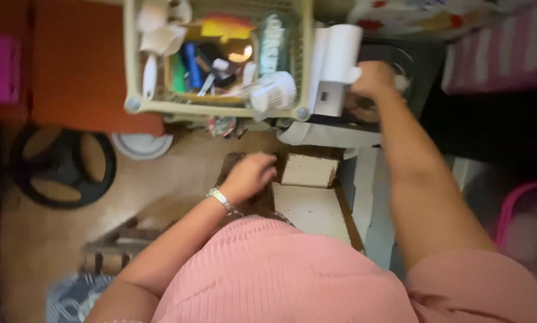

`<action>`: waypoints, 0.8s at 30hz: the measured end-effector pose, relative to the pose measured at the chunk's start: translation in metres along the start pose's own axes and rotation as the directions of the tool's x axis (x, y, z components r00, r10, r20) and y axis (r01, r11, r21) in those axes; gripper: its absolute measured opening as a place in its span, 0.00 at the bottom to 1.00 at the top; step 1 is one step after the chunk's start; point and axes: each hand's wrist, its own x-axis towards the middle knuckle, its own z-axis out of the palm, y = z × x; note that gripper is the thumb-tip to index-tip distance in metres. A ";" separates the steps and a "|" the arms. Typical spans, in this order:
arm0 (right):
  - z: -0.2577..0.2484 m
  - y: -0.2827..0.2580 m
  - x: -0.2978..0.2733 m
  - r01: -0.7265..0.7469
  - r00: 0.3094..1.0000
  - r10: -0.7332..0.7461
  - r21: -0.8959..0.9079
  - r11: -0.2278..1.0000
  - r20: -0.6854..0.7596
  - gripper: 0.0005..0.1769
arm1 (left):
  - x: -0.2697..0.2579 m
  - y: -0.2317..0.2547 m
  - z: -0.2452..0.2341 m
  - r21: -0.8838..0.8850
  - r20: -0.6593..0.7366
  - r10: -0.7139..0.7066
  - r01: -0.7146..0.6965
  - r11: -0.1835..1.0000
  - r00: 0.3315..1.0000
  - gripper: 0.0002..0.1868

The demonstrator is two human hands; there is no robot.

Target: Clean the filter of a handheld vacuum and organize small items into a basket.

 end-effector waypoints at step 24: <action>-0.053 -0.095 -0.311 0.035 0.950 0.302 0.988 0.148 -0.079 0.13 | 0.049 0.126 -0.181 0.114 -0.156 0.517 -0.504 0.856 0.842 0.50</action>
